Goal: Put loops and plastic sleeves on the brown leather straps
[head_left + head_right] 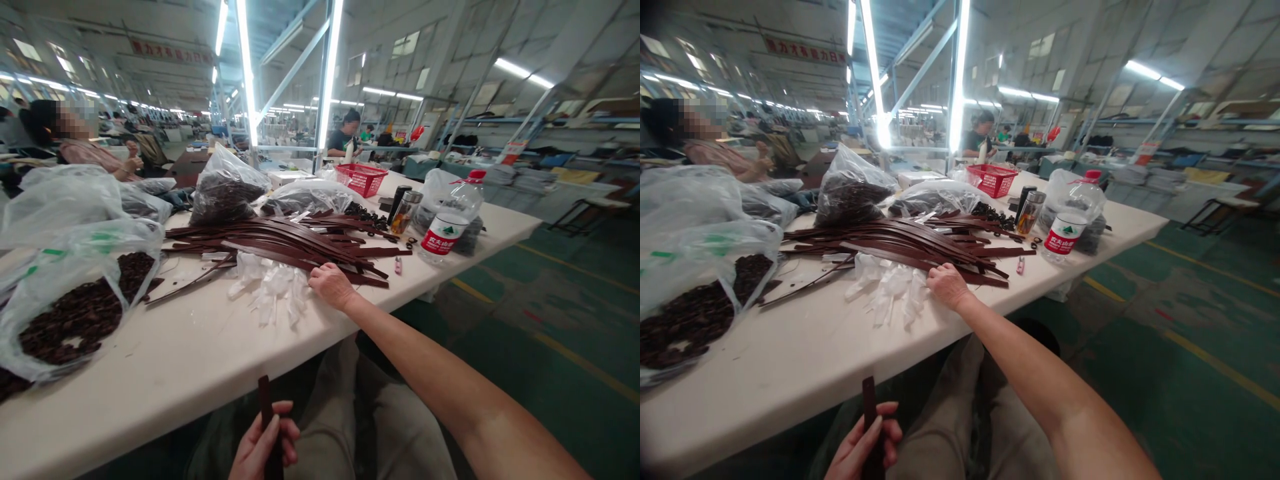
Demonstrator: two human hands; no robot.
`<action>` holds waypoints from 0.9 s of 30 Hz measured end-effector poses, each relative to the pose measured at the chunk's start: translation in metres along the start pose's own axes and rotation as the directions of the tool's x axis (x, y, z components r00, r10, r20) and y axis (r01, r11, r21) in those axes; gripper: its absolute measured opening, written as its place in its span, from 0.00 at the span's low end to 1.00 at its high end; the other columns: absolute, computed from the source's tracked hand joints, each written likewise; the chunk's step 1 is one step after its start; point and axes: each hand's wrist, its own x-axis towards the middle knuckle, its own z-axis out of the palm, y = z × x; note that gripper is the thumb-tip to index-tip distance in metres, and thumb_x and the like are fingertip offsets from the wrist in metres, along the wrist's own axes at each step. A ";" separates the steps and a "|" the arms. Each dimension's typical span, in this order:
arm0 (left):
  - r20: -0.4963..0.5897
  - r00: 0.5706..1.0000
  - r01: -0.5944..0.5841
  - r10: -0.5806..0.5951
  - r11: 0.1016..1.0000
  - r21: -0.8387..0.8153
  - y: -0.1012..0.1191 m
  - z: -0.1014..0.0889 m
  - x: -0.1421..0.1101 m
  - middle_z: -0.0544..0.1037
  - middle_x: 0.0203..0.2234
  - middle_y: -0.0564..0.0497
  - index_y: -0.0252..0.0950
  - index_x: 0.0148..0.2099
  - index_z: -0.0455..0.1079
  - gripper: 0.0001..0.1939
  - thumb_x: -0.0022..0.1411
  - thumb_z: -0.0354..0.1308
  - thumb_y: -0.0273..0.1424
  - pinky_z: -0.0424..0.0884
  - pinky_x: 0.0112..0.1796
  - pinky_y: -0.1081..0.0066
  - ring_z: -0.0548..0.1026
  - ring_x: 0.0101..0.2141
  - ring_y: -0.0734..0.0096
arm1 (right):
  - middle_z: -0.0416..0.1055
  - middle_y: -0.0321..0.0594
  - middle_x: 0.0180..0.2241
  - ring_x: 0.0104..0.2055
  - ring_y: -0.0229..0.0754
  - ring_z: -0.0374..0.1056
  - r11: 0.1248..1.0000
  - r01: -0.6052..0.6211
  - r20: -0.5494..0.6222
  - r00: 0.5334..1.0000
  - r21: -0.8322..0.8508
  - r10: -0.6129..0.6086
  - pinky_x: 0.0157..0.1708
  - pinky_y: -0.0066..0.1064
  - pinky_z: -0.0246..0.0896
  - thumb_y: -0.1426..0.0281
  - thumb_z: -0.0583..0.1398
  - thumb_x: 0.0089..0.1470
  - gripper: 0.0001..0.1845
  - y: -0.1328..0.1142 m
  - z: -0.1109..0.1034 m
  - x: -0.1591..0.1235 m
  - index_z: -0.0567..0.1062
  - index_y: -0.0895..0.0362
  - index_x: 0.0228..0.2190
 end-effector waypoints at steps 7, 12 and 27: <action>-0.021 0.999 -0.034 0.034 0.999 0.019 0.026 0.013 -0.007 0.82 0.33 0.42 0.32 0.43 0.76 0.25 0.52 0.67 0.48 0.62 0.21 0.76 0.70 0.18 0.78 | 0.77 0.44 0.41 0.42 0.42 0.72 0.843 -0.225 -0.285 0.872 0.488 0.397 0.46 0.33 0.62 0.65 0.51 0.64 0.12 -0.024 -0.016 -0.012 0.72 0.55 0.42; 0.020 0.998 -0.064 0.064 0.998 -0.020 0.040 0.027 -0.010 0.81 0.43 0.36 0.31 0.47 0.76 0.25 0.58 0.61 0.48 0.59 0.19 0.77 0.68 0.16 0.81 | 0.76 0.37 0.28 0.23 0.35 0.69 0.594 -0.296 -0.184 0.767 0.748 0.615 0.26 0.27 0.64 0.63 0.47 0.64 0.14 -0.025 -0.017 -0.020 0.68 0.54 0.33; 0.368 0.925 -0.074 0.098 0.994 -0.077 0.050 0.041 -0.052 0.66 0.62 0.41 0.41 0.58 0.71 0.24 0.70 0.43 0.44 0.64 0.20 0.75 0.68 0.17 0.84 | 0.60 0.29 0.19 0.17 0.29 0.47 -0.106 -0.392 0.400 0.827 0.914 0.394 0.16 0.25 0.39 0.43 0.51 0.57 0.31 -0.155 -0.043 -0.212 0.73 0.59 0.31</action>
